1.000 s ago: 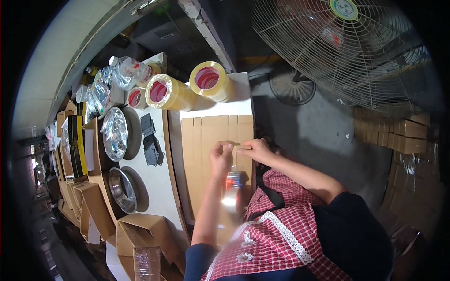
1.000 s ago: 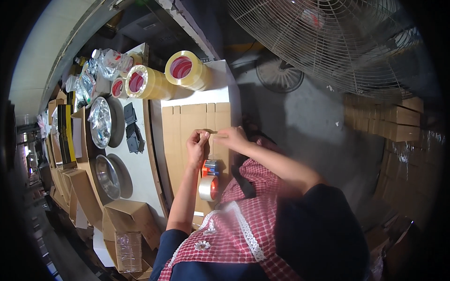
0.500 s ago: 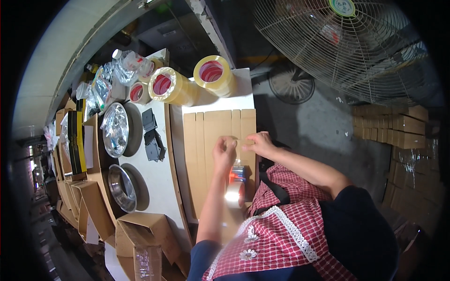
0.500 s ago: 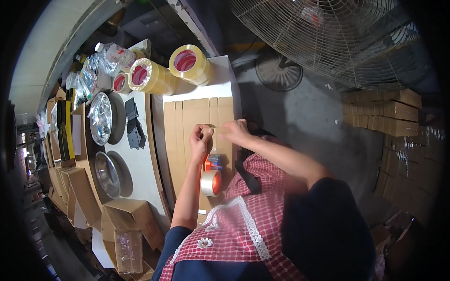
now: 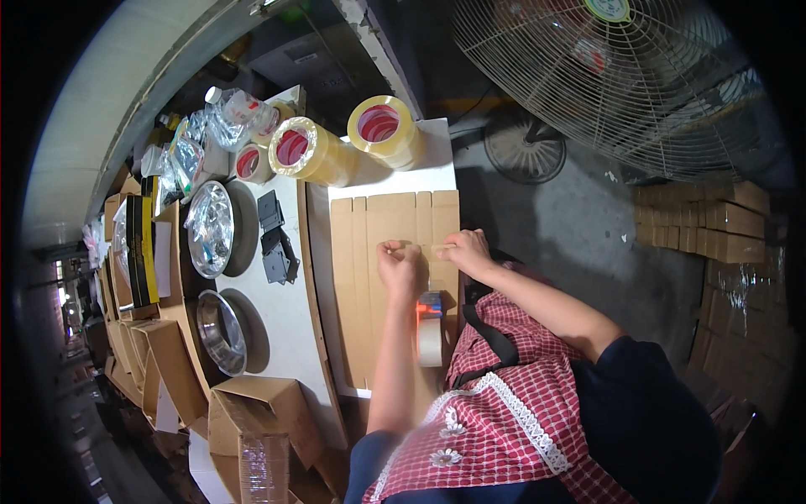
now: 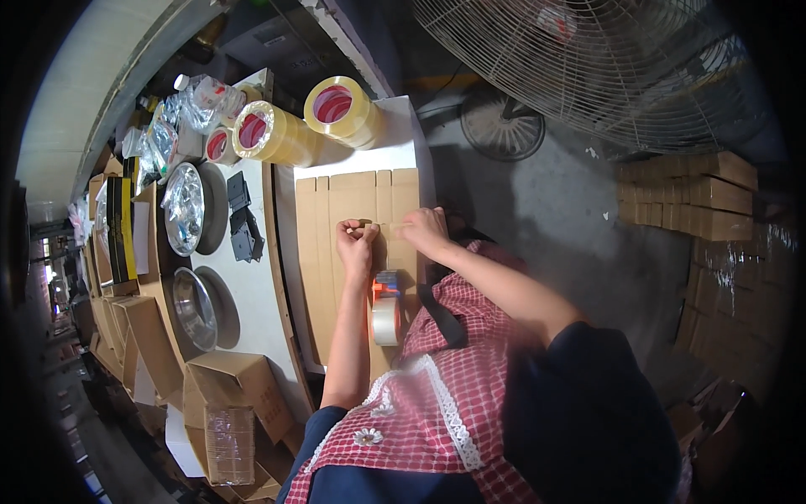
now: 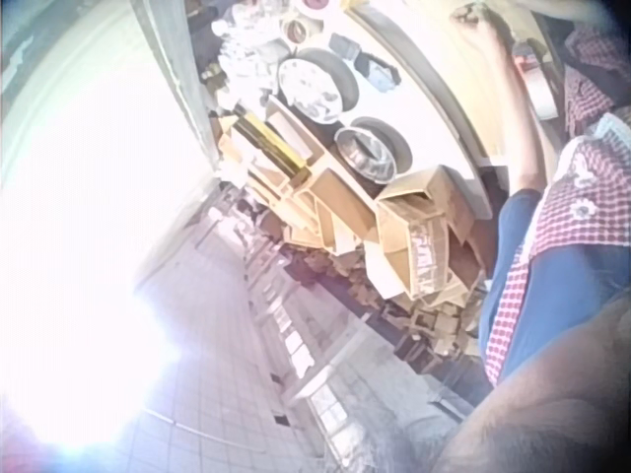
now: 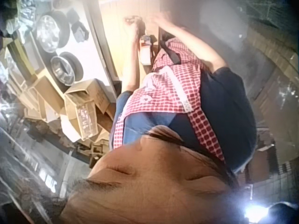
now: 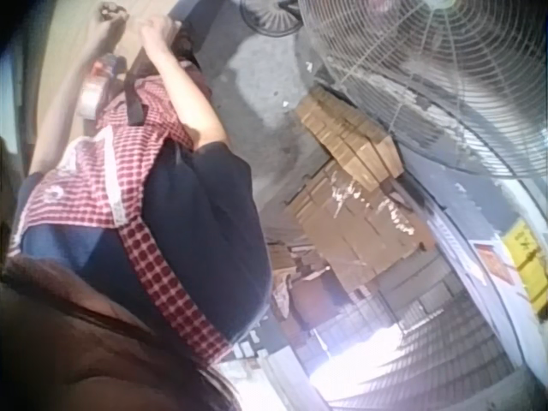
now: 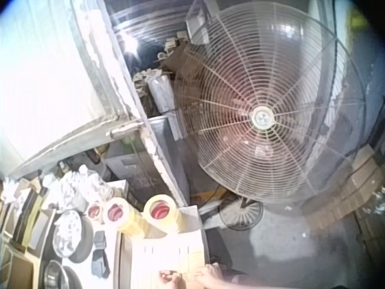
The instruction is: The person picks up several small hardware components from a cardboard box, places them into individual plastic bags, and then seals a larger cardboard box using a tape dispenser.
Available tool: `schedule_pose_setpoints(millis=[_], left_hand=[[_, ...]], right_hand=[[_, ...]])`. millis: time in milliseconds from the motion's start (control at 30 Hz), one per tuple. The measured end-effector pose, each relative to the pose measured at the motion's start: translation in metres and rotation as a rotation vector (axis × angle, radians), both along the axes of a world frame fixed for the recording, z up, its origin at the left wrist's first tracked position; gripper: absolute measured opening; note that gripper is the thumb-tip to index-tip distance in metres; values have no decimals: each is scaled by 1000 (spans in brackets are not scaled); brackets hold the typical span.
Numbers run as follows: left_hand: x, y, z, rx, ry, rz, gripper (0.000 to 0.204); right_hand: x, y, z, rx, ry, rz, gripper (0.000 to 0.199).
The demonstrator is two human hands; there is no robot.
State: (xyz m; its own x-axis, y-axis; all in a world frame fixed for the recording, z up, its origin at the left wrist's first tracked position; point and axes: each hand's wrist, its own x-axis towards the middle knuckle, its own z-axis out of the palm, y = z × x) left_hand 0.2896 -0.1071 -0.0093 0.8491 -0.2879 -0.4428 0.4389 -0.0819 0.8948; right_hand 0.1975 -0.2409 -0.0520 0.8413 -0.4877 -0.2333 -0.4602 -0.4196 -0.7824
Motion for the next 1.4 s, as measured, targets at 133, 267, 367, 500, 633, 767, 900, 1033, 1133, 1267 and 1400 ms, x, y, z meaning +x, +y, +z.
schedule_pose_setpoints(millis=[133, 267, 367, 500, 633, 767, 900, 1033, 1133, 1267, 1400], left_hand=[[4, 18, -14, 507, -638, -249, 21], [3, 36, -9, 526, -815, -462, 16], [-1, 46, -3, 543, -893, -627, 23], [-15, 45, -6, 623, -874, -593, 25], [-25, 31, -10, 684, -904, -604, 23], [-27, 27, -12, 684, -908, -590, 19], [-39, 26, -17, 580, -929, -625, 17], [-47, 18, -19, 452, -904, -645, 18], [-48, 18, -18, 411, -910, -644, 17], [-48, 18, -14, 395, -950, -617, 13], [-51, 18, -8, 249, -822, -348, 19]], right_hand=[[0, -3, 25, 40, 110, 25, 30], [-18, 2, 19, -295, -205, 120, 19], [-33, 5, 25, -313, -254, 217, 13], [-45, 5, 36, -304, -270, 290, 19], [-58, 2, 32, -218, -204, 225, 20], [-59, -2, 30, -215, -273, 286, 22], [-78, -6, 39, -157, -124, 293, 24], [-102, -1, 27, -91, -1, 116, 23], [-99, -3, 18, 64, -124, 132, 22], [-93, -7, 30, 47, -75, 154, 25], [-92, -5, 12, 558, -30, 1, 32]])
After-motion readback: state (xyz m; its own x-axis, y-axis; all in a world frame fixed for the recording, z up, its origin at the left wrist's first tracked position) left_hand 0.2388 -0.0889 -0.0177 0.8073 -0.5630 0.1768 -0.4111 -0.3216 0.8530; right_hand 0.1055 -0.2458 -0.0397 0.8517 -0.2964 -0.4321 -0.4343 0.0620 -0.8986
